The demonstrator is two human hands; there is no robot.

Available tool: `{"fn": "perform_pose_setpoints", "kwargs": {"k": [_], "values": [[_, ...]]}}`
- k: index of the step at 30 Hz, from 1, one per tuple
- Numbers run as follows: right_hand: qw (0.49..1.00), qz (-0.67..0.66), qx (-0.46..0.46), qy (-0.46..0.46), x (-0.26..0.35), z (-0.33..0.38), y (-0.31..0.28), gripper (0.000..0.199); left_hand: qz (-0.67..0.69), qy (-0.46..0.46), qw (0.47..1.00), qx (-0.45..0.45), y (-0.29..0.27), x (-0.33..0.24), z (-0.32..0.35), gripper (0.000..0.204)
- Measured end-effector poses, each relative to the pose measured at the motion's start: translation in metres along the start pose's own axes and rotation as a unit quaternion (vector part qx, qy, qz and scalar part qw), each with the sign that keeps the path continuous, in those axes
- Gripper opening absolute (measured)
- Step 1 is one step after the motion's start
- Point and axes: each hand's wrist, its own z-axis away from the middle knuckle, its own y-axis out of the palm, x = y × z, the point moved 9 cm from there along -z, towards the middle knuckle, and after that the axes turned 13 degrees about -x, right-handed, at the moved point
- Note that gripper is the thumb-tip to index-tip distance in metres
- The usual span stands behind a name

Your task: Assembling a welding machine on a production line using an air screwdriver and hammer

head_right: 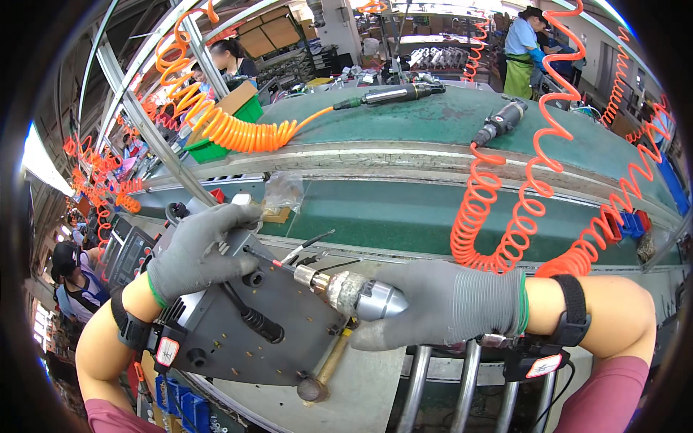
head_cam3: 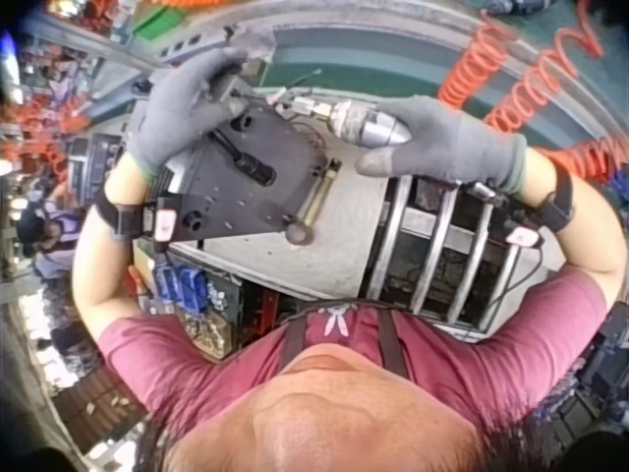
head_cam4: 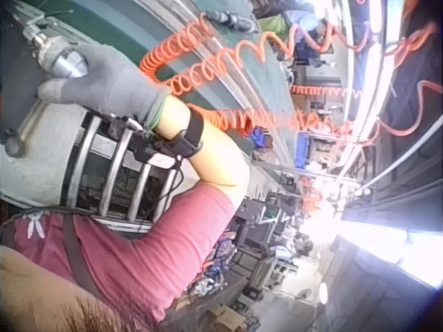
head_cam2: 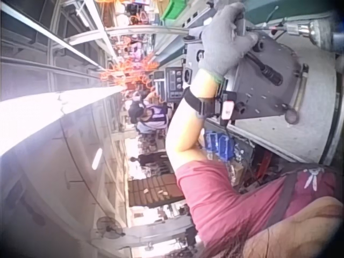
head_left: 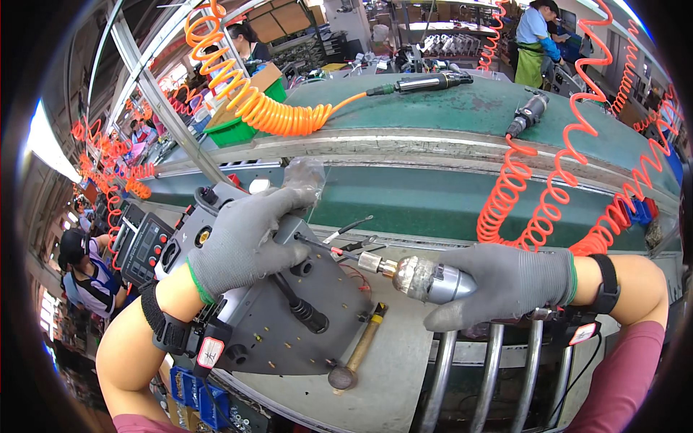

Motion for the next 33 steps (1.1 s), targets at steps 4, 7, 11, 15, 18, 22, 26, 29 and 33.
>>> {"fn": "perform_pose_setpoints", "kwargs": {"k": [4,7,11,15,18,22,26,29,33], "values": [[0.991,0.024,0.069,0.108,0.008,0.001,0.002,0.059,-0.176,0.071,0.981,0.044,0.016,0.008,-0.002,0.058],[0.993,0.052,0.035,0.098,0.016,0.002,0.001,0.057,-0.076,0.044,0.994,0.058,0.024,0.016,-0.002,0.061],[0.991,0.090,0.014,0.100,0.005,0.001,0.007,0.055,-0.036,0.029,0.998,0.036,0.025,0.019,-0.002,0.060],[0.996,0.079,-0.002,0.031,0.018,0.000,0.007,0.056,-0.033,0.040,0.998,0.017,0.023,0.019,-0.003,0.061],[0.997,0.067,0.004,0.037,0.020,0.000,0.009,0.057,-0.042,0.039,0.998,0.019,0.021,0.017,-0.002,0.061],[0.996,0.080,-0.017,0.034,0.018,0.001,0.009,0.056,-0.019,0.074,0.997,-0.003,0.021,0.017,-0.002,0.061],[0.992,0.121,-0.046,-0.009,0.019,0.003,0.006,0.054,-0.012,0.080,0.997,-0.007,0.020,0.015,-0.003,0.062],[0.980,0.192,-0.036,0.036,0.013,0.006,0.005,0.052,-0.018,0.066,0.998,0.012,0.022,0.015,-0.004,0.061],[0.970,0.211,-0.097,-0.066,0.023,0.008,0.001,0.048,-0.025,0.056,0.998,0.015,0.021,0.014,-0.002,0.061]]}}
